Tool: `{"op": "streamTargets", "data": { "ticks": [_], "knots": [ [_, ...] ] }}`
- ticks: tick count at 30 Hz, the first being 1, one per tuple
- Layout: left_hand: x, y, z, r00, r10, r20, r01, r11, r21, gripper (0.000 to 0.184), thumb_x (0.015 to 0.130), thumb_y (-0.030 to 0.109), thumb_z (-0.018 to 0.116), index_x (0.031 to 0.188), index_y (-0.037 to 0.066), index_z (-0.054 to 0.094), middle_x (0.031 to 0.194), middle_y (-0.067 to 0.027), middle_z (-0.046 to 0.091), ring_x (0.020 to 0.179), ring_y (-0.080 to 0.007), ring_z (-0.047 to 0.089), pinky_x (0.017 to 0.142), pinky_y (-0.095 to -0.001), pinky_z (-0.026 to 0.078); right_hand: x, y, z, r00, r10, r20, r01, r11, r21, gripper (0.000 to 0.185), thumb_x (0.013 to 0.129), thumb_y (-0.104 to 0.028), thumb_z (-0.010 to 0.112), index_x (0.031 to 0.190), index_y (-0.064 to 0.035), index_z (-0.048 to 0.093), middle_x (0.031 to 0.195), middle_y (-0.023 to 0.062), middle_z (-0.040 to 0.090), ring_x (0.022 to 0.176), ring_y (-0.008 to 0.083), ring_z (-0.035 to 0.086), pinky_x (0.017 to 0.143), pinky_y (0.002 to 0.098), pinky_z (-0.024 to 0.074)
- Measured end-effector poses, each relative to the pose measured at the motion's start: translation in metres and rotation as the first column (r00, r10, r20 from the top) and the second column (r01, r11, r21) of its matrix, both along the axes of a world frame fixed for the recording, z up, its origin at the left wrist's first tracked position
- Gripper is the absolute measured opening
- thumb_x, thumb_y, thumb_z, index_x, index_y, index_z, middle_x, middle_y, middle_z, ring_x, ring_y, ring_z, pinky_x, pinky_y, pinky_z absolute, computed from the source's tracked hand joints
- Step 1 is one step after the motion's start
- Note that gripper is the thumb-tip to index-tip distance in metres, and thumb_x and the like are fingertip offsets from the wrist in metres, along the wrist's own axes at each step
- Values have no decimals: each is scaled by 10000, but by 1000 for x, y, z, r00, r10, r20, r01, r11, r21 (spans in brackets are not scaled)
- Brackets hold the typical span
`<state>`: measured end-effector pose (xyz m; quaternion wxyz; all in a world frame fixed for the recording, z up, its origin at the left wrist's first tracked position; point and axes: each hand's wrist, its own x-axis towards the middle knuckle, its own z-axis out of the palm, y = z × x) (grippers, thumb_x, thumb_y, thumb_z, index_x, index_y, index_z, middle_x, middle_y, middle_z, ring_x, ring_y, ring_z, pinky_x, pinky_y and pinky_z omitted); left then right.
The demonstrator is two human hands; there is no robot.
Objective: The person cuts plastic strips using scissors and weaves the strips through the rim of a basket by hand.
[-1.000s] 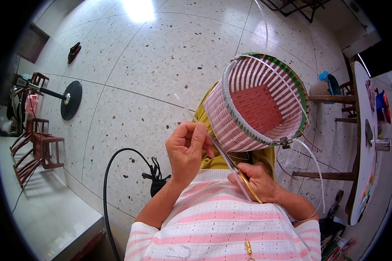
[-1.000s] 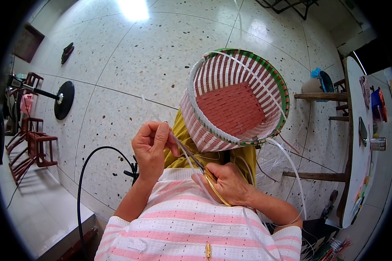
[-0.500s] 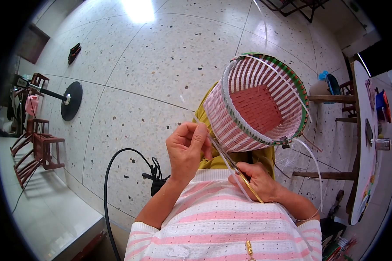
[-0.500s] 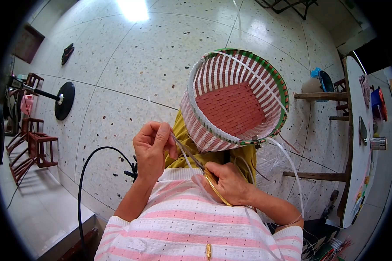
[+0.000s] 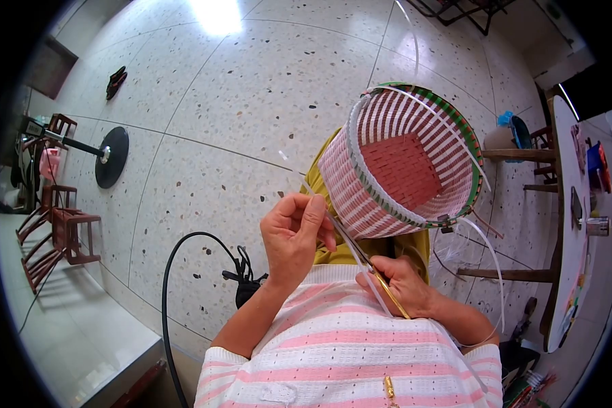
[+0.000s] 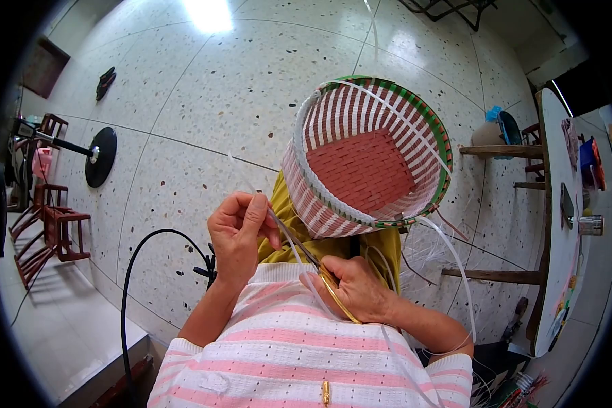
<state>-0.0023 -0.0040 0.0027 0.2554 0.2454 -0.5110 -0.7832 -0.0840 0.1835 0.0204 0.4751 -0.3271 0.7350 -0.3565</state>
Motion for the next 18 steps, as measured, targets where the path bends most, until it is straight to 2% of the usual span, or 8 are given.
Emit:
{"op": "streamTargets", "data": {
  "ticks": [9,12,14,18],
  "knots": [
    [1,1,-1,1000,-10,-27,10,1000,13,191,980,137,569,855,-6,586,685,-65,616,474,-106,565,433,-223,462,1,-2,4,998,-62,12,62,998,-23,338,932,-302,634,787,1,602,604,-22,461,575,62,411,495,261,358],
    [0,-1,-1,1000,-13,-22,14,998,67,191,981,136,564,861,-11,588,690,-73,614,485,-115,568,437,-234,468,2,-3,4,995,-83,47,83,996,-17,327,918,-288,642,787,10,603,596,-7,475,563,73,419,495,270,368],
    [-1,-8,0,999,29,-40,-21,982,188,194,982,139,560,870,-16,591,694,-79,612,491,-122,566,441,-244,473,4,-2,-1,993,-90,-71,87,995,-45,396,900,-303,684,702,17,560,520,87,417,522,102,342,449,319,338],
    [-3,-13,-7,996,25,-82,-14,991,133,201,983,147,559,874,-18,594,698,-82,611,490,-123,563,447,-245,475,4,-3,1,995,-99,-28,98,994,-39,402,899,-300,684,692,15,543,525,90,414,520,109,342,453,320,339]
  ]
}}
